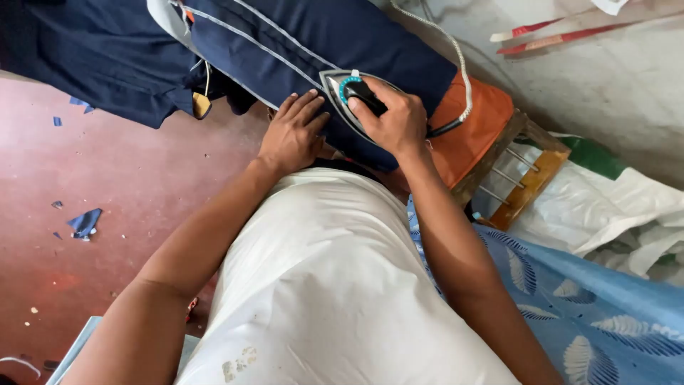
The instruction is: Ironing dark blue fabric components of a garment on an ironing board in a factory setting.
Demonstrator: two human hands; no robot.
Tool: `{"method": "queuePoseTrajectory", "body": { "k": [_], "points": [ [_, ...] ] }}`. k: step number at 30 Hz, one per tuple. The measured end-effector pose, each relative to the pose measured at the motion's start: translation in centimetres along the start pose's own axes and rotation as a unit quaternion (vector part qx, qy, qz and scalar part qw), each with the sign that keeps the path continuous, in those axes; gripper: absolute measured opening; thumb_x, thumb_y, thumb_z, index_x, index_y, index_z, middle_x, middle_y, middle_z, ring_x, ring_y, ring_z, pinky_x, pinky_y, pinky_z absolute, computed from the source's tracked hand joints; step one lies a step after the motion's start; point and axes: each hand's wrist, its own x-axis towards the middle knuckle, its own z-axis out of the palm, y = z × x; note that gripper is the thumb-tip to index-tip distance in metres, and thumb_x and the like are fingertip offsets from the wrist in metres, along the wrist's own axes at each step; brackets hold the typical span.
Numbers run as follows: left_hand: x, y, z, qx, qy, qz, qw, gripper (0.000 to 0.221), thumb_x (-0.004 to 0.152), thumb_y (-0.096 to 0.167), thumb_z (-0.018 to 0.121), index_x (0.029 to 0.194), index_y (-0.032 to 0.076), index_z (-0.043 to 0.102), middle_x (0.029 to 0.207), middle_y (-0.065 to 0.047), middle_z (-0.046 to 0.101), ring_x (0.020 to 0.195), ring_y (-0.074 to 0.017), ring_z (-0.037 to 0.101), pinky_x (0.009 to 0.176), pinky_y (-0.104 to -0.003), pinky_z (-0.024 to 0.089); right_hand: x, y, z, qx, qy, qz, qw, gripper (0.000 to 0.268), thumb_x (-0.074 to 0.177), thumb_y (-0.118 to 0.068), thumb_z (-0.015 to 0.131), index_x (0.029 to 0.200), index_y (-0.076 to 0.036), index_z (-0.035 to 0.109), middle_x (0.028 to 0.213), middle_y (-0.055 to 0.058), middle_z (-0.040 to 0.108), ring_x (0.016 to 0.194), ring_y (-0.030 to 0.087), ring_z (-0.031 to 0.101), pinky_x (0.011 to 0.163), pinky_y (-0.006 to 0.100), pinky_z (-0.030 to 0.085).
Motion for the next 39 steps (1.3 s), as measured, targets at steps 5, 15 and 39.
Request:
{"method": "queuePoseTrajectory", "body": {
  "k": [5, 15, 39],
  "points": [
    [0.2, -0.6, -3.6, -0.042, 0.054, -0.030, 0.997, 0.048, 0.079, 0.018, 0.080, 0.124, 0.007, 0.071, 0.131, -0.017, 0.065, 0.131, -0.0375, 0.057, 0.110, -0.053, 0.043, 2.8, -1.6, 2.1, 0.030, -0.039, 0.015, 0.999, 0.039, 0.091, -0.044, 0.080, 0.116, -0.016, 0.075, 0.101, 0.008, 0.079, 0.094, 0.032, 0.076, 0.074, 0.041, 0.059],
    [2.6, -2.4, -5.5, -0.073, 0.045, -0.129, 0.988, 0.068, 0.101, 0.009, 0.049, 0.162, -0.005, 0.023, 0.168, -0.022, 0.032, 0.156, -0.0430, 0.037, 0.130, -0.053, 0.034, 6.0, -3.0, 5.2, -0.132, -0.210, 0.191, 0.949, 0.059, 0.082, -0.066, 0.074, 0.131, -0.035, 0.063, 0.090, 0.014, 0.079, 0.085, 0.041, 0.074, 0.067, 0.055, 0.057],
    [3.9, -0.3, -2.0, 0.040, -0.188, 0.033, 0.981, 0.076, 0.105, 0.038, 0.064, 0.164, 0.002, 0.033, 0.170, -0.017, 0.025, 0.158, -0.0352, 0.019, 0.126, -0.064, 0.015, -6.4, 4.1, -3.6, -0.187, -0.031, 0.173, 0.967, 0.029, 0.077, -0.038, 0.080, 0.072, -0.016, 0.061, 0.070, 0.006, 0.066, 0.064, 0.034, 0.065, 0.053, 0.049, 0.047]
  ]
}}
